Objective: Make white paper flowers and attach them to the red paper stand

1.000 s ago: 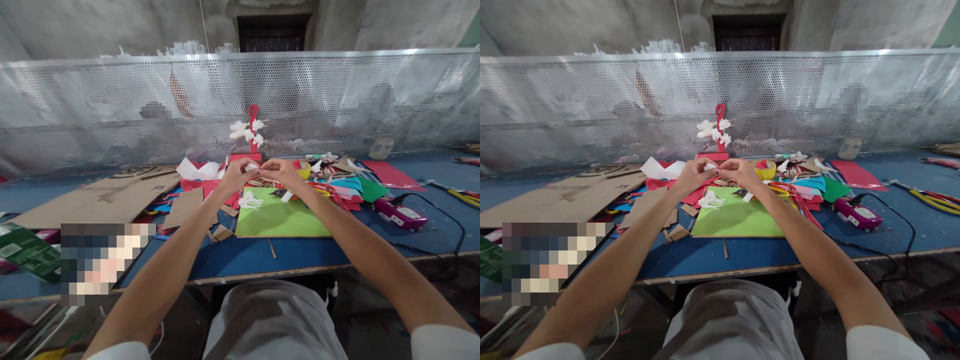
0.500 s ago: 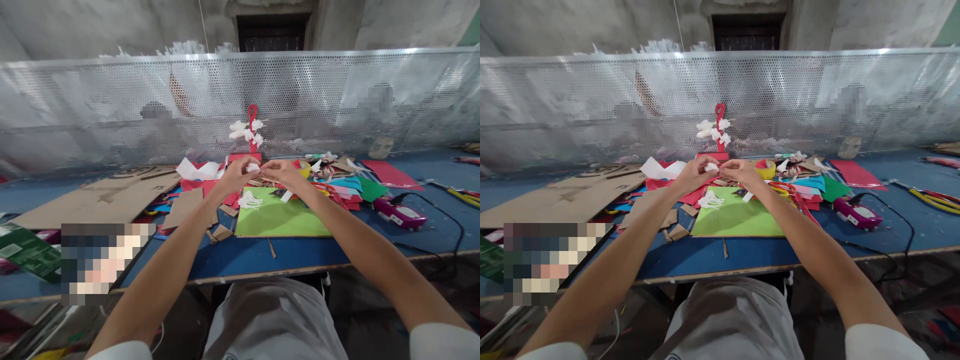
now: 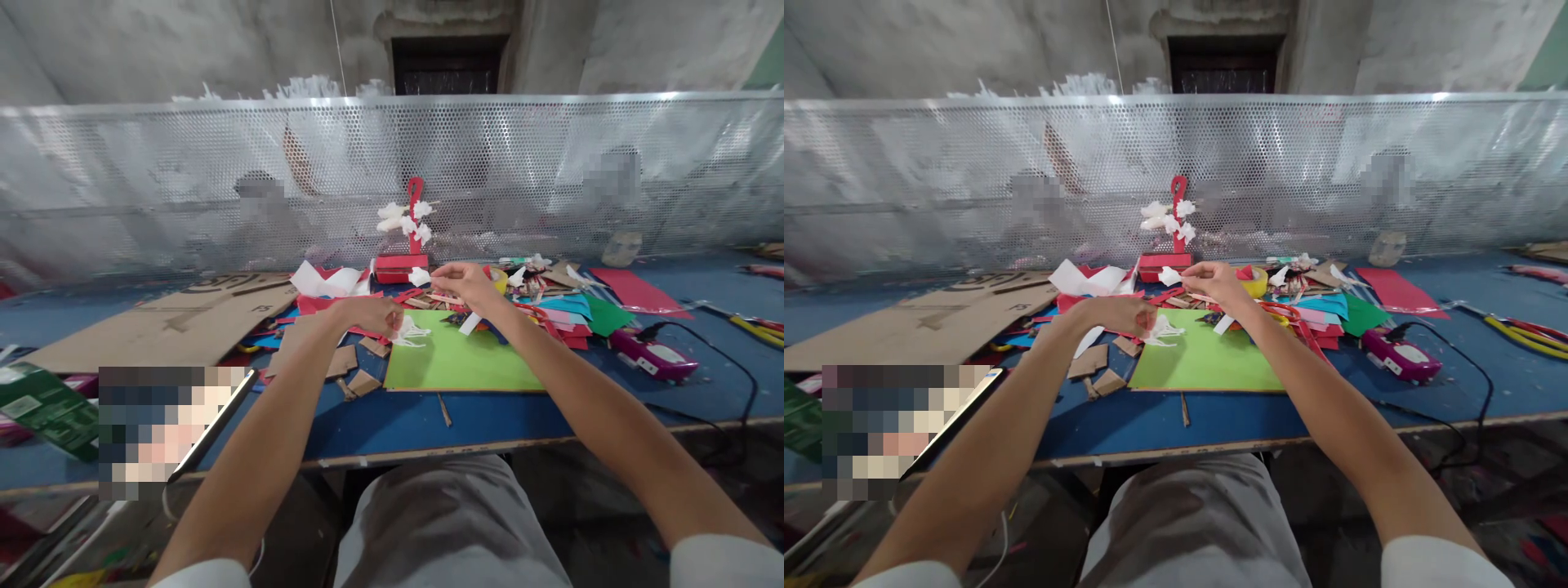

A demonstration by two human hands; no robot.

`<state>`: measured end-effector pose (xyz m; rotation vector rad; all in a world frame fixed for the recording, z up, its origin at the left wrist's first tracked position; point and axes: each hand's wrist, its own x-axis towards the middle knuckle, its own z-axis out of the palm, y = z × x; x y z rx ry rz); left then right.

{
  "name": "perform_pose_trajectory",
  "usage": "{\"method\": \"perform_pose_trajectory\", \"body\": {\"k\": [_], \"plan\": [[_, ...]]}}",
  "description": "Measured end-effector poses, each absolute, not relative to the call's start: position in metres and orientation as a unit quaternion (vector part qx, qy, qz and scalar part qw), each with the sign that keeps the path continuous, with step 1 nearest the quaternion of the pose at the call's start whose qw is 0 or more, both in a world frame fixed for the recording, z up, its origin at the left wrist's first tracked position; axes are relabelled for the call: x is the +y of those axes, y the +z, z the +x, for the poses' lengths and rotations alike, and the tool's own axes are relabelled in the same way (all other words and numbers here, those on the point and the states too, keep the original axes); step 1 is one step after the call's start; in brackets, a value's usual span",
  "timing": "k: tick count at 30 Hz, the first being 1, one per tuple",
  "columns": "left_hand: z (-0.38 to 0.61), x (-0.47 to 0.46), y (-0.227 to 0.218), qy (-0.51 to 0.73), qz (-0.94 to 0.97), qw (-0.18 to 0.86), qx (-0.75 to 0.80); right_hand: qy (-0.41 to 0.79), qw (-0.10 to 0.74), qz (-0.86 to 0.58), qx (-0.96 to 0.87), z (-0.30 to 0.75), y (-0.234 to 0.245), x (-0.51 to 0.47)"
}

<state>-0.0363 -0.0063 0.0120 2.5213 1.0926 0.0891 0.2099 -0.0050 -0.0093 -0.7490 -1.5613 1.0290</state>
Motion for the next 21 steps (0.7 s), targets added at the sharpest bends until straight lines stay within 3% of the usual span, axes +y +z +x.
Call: {"method": "perform_pose_trajectory", "body": {"k": [9, 15, 21], "plan": [[-0.038, -0.006, 0.020, 0.119, 0.898, 0.193, 0.378, 0.424, 0.531, -0.324, -0.658, 0.208, -0.006, -0.011], [-0.023, -0.005, 0.013, 0.240, 0.843, 0.353, 0.327, 0.333, 0.525, -0.336, -0.708, 0.204, 0.003, -0.022], [-0.009, -0.013, 0.010, 0.314, 0.789, 0.386, 0.360, 0.275, 0.484, -0.323, -0.765, 0.199, 0.007, -0.030]]}}
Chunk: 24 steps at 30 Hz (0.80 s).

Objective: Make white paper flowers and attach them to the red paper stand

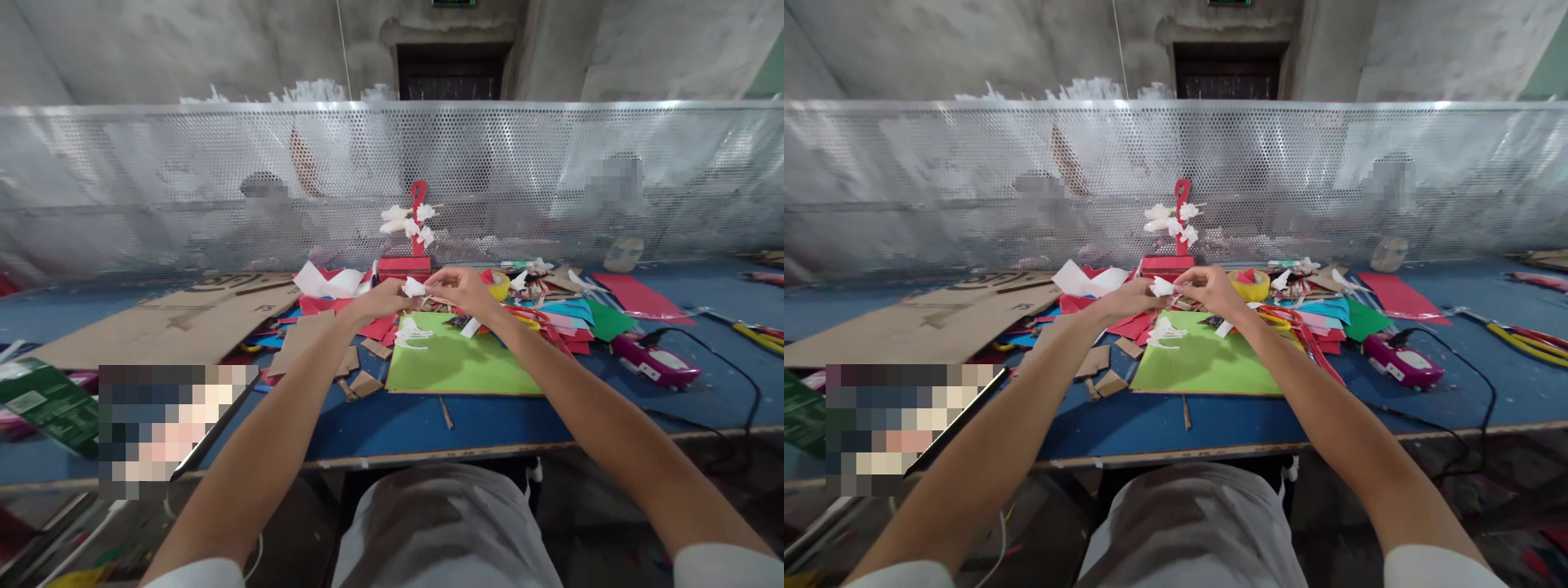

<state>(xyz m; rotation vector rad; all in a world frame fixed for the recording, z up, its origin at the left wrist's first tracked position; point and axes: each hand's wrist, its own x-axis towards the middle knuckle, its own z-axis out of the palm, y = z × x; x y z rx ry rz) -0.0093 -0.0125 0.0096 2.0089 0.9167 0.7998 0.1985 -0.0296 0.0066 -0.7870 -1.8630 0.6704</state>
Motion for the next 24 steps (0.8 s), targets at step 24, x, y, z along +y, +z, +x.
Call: {"method": "perform_pose_trajectory", "body": {"k": [24], "plan": [[-0.007, -0.021, 0.021, 0.369, 0.714, 0.482, 0.349, 0.364, 0.508, -0.295, -0.723, 0.205, 0.001, -0.021]]}}
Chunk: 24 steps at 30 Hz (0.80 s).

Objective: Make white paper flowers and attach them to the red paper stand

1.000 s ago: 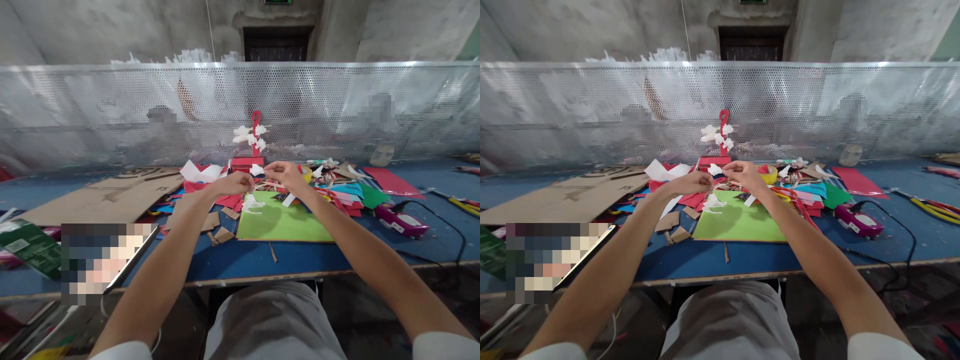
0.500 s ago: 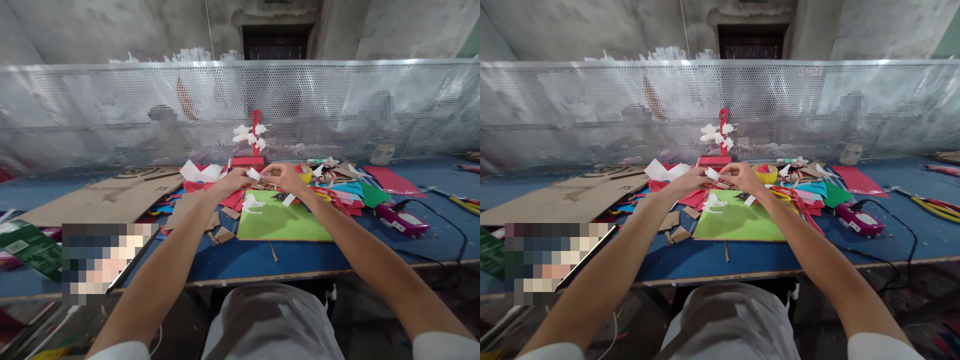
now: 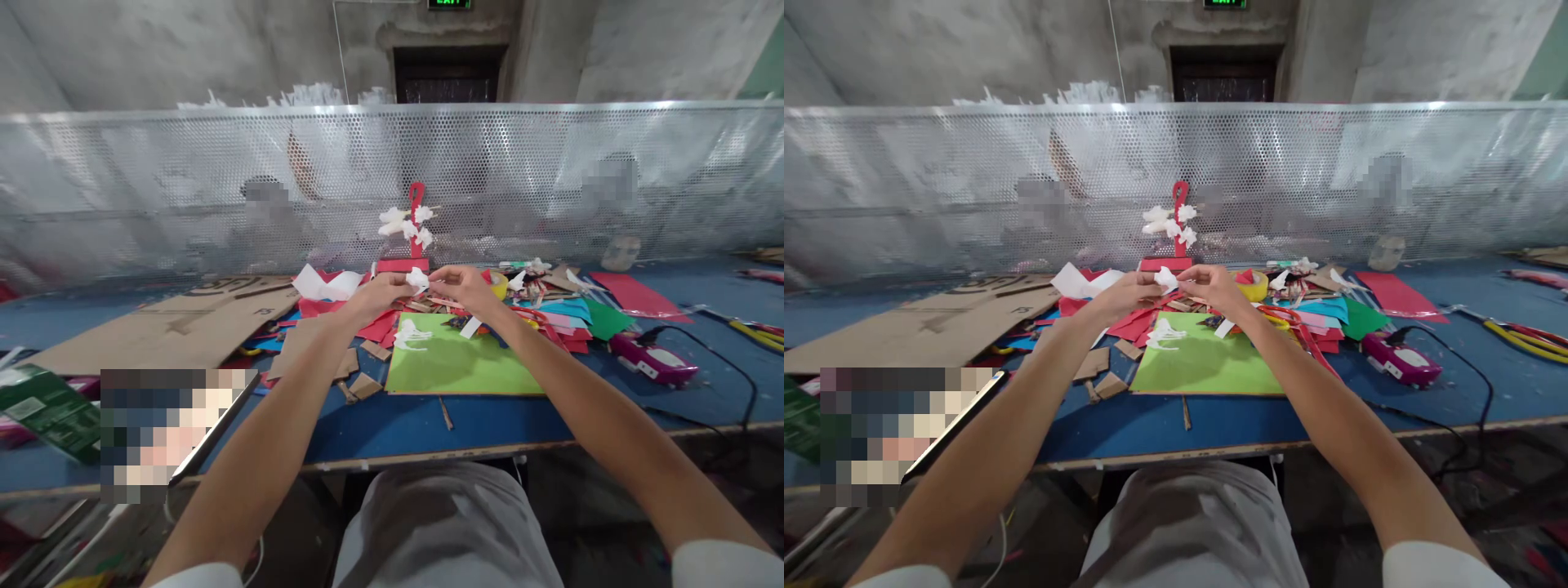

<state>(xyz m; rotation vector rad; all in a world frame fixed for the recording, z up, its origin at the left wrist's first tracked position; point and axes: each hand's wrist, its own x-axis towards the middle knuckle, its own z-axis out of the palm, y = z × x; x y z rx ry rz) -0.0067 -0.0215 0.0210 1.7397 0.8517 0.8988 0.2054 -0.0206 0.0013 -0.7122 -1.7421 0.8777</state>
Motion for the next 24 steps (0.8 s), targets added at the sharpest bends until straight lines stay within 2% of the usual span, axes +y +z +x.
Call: {"method": "perform_pose_trajectory", "body": {"k": [4, 8, 10, 14, 18, 24], "plan": [[-0.004, -0.021, 0.021, 0.367, 0.703, 0.500, 0.347, 0.373, 0.512, -0.294, -0.716, 0.204, 0.000, -0.019], [-0.007, -0.017, 0.020, 0.411, 0.688, 0.497, 0.334, 0.445, 0.538, -0.271, -0.662, 0.204, -0.002, -0.015], [-0.008, -0.018, 0.021, 0.422, 0.723, 0.454, 0.305, 0.483, 0.548, -0.259, -0.632, 0.204, -0.003, -0.014], [-0.005, -0.028, 0.024, 0.412, 0.829, 0.295, 0.235, 0.525, 0.538, -0.243, -0.613, 0.204, -0.003, -0.015], [0.002, -0.036, 0.025, 0.418, 0.856, 0.169, 0.252, 0.541, 0.523, -0.250, -0.609, 0.201, -0.002, -0.020], [0.003, -0.034, 0.024, 0.420, 0.858, 0.101, 0.279, 0.521, 0.524, -0.261, -0.622, 0.199, 0.000, -0.025]]}}
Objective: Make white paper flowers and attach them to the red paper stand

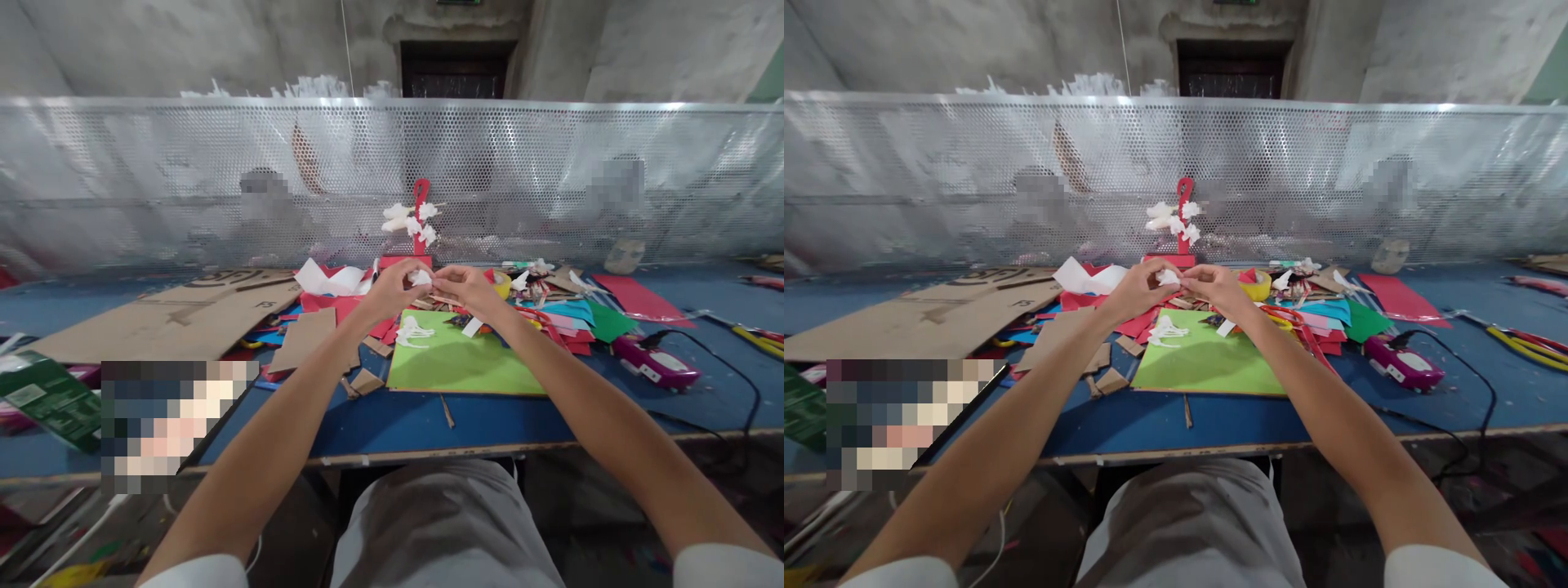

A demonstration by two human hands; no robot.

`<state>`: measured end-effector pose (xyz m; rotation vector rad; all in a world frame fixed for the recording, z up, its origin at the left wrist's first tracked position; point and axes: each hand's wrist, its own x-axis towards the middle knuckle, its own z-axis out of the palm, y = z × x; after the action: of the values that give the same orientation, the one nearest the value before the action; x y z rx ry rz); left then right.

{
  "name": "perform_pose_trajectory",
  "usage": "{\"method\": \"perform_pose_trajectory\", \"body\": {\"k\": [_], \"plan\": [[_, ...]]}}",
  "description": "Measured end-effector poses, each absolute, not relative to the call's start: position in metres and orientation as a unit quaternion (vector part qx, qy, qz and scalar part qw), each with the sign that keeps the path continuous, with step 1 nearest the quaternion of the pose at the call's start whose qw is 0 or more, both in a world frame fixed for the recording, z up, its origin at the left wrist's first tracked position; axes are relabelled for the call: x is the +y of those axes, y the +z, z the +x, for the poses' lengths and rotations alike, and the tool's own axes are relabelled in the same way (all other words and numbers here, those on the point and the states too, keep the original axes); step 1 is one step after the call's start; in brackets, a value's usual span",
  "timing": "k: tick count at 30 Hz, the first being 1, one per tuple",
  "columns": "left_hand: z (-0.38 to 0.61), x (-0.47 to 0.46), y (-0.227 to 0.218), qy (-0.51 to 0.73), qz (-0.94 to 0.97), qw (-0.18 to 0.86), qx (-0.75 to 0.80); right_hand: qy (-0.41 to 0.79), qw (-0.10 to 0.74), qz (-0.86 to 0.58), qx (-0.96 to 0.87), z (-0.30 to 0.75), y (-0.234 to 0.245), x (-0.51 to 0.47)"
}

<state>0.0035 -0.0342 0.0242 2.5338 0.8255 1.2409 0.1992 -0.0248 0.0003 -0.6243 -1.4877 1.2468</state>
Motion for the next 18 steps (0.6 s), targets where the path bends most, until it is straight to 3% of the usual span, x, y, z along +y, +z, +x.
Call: {"method": "perform_pose_trajectory", "body": {"k": [5, 12, 18], "plan": [[0.004, -0.034, 0.021, 0.433, 0.857, 0.088, 0.266, 0.514, 0.517, -0.250, -0.637, 0.202, -0.002, -0.021], [-0.007, -0.031, 0.023, 0.396, 0.880, 0.184, 0.184, 0.557, 0.509, -0.168, -0.635, 0.212, -0.003, -0.016], [-0.027, -0.007, 0.016, 0.197, 0.924, 0.042, 0.325, 0.549, 0.520, -0.181, -0.629, 0.215, 0.000, -0.014]]}}
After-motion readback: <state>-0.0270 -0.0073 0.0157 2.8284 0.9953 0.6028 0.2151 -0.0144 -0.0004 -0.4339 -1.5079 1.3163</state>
